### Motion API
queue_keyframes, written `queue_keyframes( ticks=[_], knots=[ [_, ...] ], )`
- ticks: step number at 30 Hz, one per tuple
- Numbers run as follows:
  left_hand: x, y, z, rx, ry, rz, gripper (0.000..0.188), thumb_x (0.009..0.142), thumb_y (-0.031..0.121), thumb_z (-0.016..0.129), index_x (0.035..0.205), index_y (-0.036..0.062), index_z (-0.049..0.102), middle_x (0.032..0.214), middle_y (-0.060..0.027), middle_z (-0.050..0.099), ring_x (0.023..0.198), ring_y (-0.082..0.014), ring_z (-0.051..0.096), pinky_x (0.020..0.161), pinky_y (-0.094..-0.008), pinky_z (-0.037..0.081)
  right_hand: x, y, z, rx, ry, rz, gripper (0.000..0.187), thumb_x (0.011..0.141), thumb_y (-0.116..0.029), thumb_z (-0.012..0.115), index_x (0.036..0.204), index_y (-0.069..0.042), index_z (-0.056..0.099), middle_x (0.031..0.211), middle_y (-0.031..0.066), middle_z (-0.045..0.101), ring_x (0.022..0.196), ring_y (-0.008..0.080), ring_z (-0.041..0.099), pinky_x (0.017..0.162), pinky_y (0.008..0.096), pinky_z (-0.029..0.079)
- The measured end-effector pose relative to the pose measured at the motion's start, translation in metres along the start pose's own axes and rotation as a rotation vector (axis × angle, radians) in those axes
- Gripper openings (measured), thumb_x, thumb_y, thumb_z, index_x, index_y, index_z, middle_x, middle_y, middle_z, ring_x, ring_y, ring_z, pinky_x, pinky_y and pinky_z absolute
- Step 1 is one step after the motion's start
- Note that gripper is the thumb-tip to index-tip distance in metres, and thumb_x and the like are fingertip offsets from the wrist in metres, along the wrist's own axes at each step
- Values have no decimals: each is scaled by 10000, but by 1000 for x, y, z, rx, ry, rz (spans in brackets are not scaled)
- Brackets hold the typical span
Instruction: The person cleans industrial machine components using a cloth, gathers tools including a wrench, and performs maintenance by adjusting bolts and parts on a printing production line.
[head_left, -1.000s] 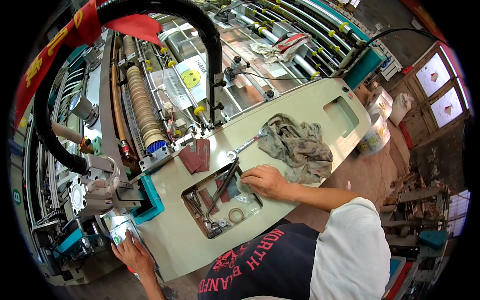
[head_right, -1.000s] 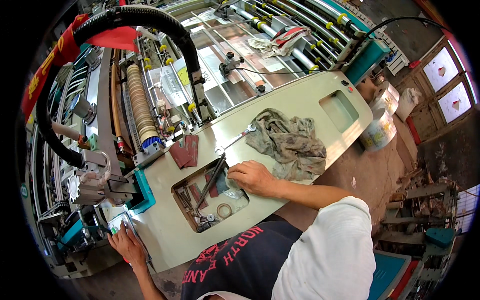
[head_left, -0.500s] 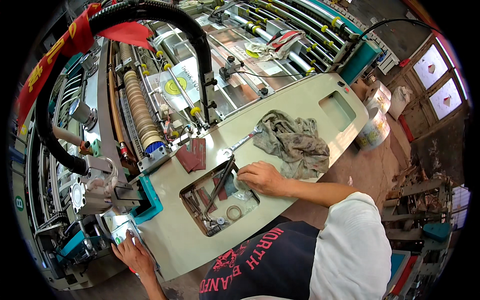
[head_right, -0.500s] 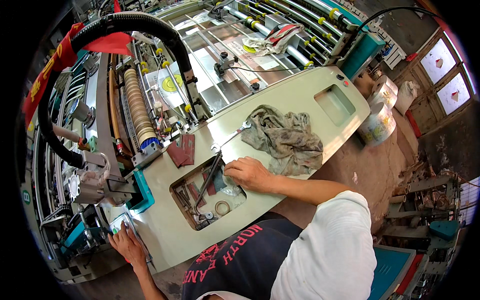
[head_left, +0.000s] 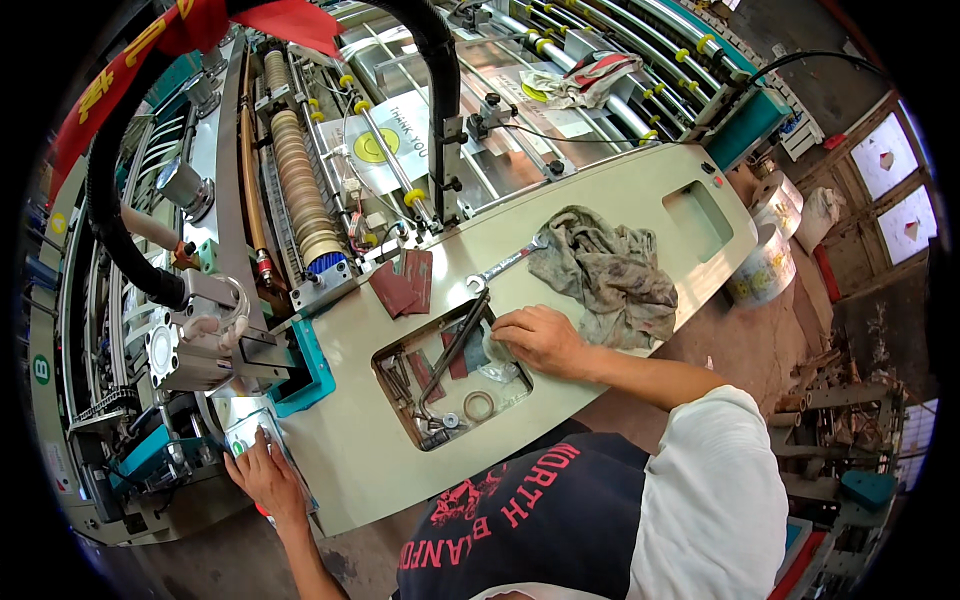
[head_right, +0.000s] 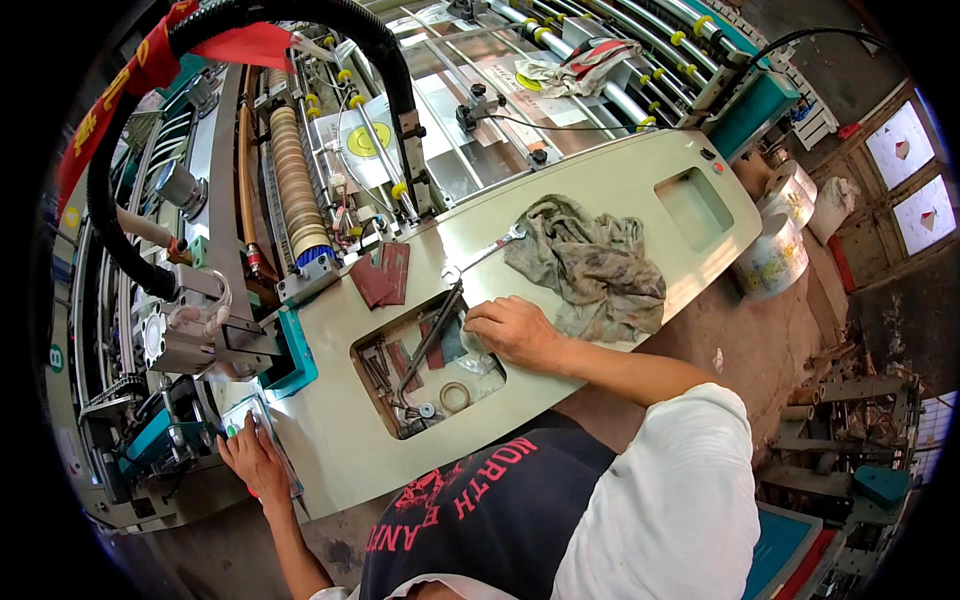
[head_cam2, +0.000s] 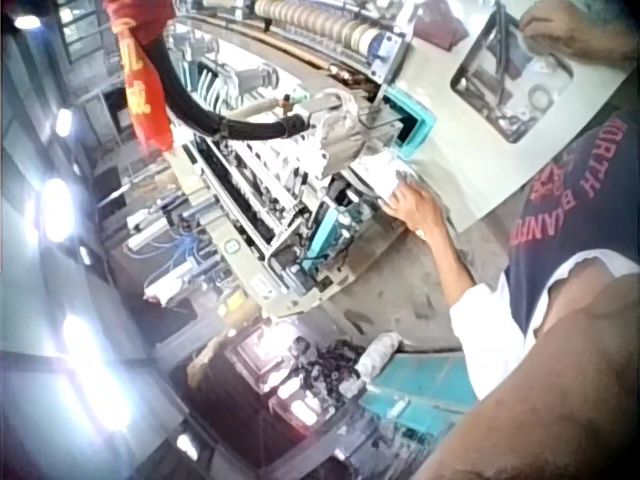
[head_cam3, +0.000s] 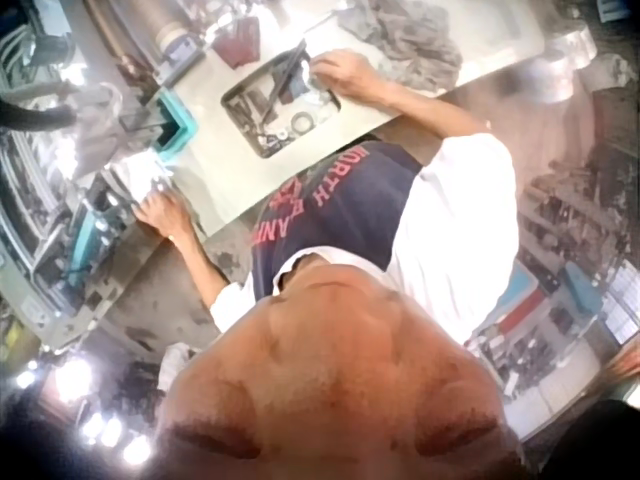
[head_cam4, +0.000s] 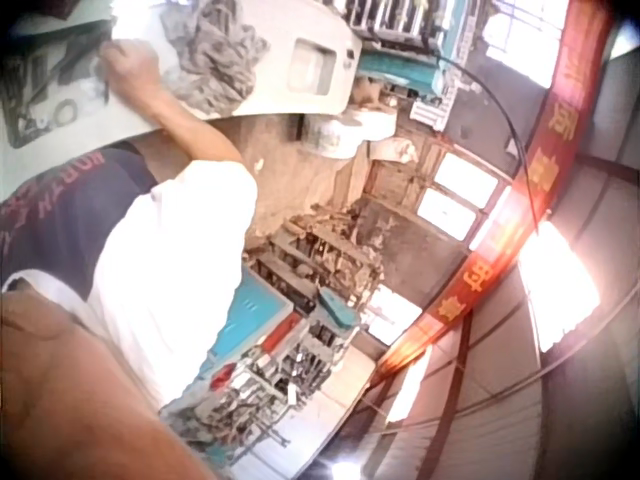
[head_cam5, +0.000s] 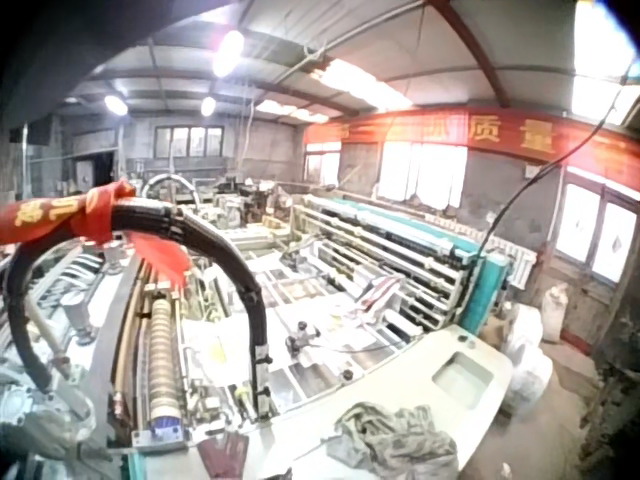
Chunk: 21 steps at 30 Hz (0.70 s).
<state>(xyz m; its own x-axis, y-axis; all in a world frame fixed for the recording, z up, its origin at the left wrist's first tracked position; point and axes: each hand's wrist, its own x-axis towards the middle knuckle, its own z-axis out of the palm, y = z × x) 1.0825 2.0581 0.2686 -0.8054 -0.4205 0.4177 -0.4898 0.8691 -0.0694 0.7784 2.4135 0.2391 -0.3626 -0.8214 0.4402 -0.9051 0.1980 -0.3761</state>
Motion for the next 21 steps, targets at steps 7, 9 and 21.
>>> queue_keyframes(
  ticks=[7, 9, 21],
  knots=[
    [-3, 1, 4, -12, 14, -9, 275, 917, 97, 556, 1179, 35, 614, 923, -92, 638, 931, -253, 568, 1111, -494, 278, 1, 0, 0, 19, 16, -10, 208, 769, -56, 659, 974, -80, 635, 983, 29, 625, 860, 220, 611, 712, 355, 467],
    [-2, -1, 3, 20, -7, -7, 266, 924, 102, 551, 1174, 42, 614, 936, -86, 641, 932, -251, 570, 1109, -488, 283, 1, 1, 0, 16, 31, -29, 198, 766, -51, 658, 960, -79, 630, 978, 32, 626, 844, 224, 612, 702, 357, 469],
    [-3, -8, 9, 22, 38, 70, 285, 948, 122, 525, 1213, 53, 602, 924, -69, 633, 927, -244, 569, 1086, -482, 300, 3, -1, 1, 3, 46, -48, 174, 758, -37, 652, 927, -74, 634, 936, 35, 625, 809, 231, 613, 693, 361, 474]
  ],
)
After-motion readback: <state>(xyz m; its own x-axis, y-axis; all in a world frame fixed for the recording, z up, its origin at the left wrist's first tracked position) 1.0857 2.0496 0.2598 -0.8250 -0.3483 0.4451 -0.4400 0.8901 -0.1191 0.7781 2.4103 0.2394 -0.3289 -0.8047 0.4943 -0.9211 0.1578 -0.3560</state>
